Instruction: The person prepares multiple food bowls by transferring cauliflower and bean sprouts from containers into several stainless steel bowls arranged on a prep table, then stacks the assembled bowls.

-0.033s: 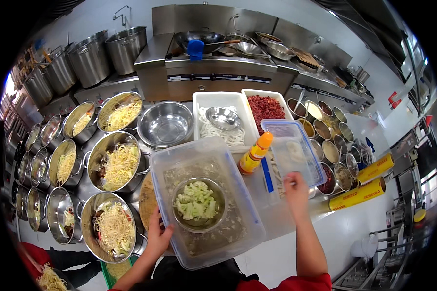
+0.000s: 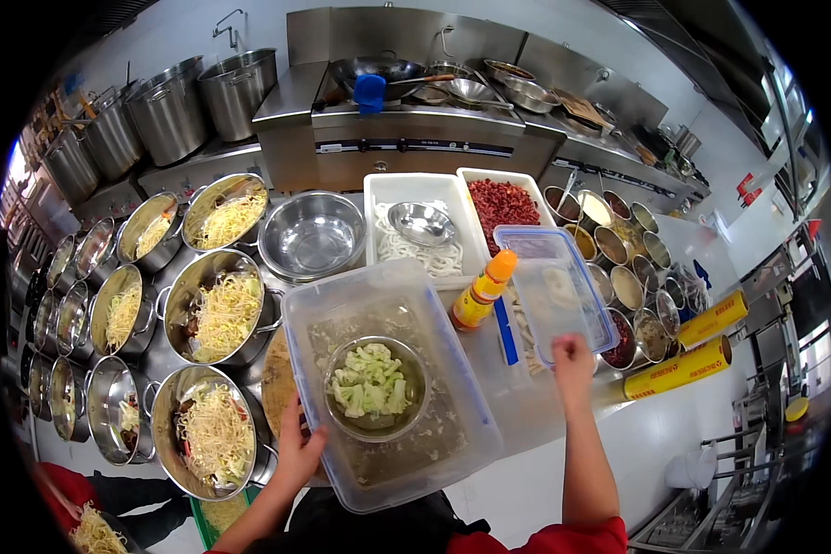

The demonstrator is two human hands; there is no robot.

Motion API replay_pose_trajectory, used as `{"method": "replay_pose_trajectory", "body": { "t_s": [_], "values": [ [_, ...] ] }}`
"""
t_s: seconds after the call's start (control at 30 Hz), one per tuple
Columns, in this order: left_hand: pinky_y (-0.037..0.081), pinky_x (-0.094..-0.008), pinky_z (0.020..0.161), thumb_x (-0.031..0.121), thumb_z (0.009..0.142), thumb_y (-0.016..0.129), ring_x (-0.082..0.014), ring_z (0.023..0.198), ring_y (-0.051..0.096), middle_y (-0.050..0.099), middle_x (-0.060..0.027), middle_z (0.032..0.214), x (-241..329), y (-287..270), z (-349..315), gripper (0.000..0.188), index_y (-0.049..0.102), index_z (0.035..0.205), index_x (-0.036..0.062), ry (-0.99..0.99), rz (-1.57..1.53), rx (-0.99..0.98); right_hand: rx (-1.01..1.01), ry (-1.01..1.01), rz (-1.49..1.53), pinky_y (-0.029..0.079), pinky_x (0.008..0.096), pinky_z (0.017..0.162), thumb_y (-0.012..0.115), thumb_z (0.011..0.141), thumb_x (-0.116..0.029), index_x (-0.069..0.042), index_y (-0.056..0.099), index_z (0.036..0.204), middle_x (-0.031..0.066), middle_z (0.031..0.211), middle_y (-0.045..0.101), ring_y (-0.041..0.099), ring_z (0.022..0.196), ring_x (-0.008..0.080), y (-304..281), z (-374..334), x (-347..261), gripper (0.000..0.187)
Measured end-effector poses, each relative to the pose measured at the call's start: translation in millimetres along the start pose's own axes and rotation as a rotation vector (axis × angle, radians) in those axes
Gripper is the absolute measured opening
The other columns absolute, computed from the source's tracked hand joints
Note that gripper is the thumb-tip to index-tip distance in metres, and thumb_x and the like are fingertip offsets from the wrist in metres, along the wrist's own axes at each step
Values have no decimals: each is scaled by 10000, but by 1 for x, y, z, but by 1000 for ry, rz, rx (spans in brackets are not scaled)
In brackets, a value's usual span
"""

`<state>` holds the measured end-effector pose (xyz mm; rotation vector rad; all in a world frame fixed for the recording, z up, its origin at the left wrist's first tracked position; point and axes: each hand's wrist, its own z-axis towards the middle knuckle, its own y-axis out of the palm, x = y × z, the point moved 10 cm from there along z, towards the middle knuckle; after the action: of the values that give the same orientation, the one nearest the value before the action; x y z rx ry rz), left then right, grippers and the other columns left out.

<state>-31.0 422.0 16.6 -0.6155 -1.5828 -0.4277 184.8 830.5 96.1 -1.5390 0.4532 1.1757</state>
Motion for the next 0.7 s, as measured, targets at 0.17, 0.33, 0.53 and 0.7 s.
{"method": "replay_pose_trajectory", "body": {
  "t_s": [0.17,0.33,0.53,0.7],
  "values": [
    [441,-306,872,-19,795,532,-200,1082,504,436,-144,1268,-2,-5,2,708,177,1405,50,10,83,49,310,615,376,405,264,370,674,771,-403,-27,529,821,49,592,497,473,427,142,-25,-13,200,406],
    [418,-371,914,7,741,579,-306,1085,510,422,-190,1281,59,-11,-5,715,236,1369,2,230,624,204,293,612,230,396,281,328,662,757,-480,-17,511,713,44,512,453,450,376,150,-36,15,233,489],
    [396,-432,946,116,717,642,-386,1131,454,414,-223,1282,93,80,4,561,438,1224,-10,461,938,-395,25,616,12,410,287,310,623,802,-392,-15,537,897,101,580,559,513,389,171,-33,38,222,398],
    [402,-523,915,183,734,641,-445,1141,451,347,-286,1335,36,160,18,556,469,1230,-1,553,1373,-548,63,681,473,493,302,418,557,817,-176,-56,507,975,136,736,600,577,507,210,-5,59,249,205]
  ]
}}
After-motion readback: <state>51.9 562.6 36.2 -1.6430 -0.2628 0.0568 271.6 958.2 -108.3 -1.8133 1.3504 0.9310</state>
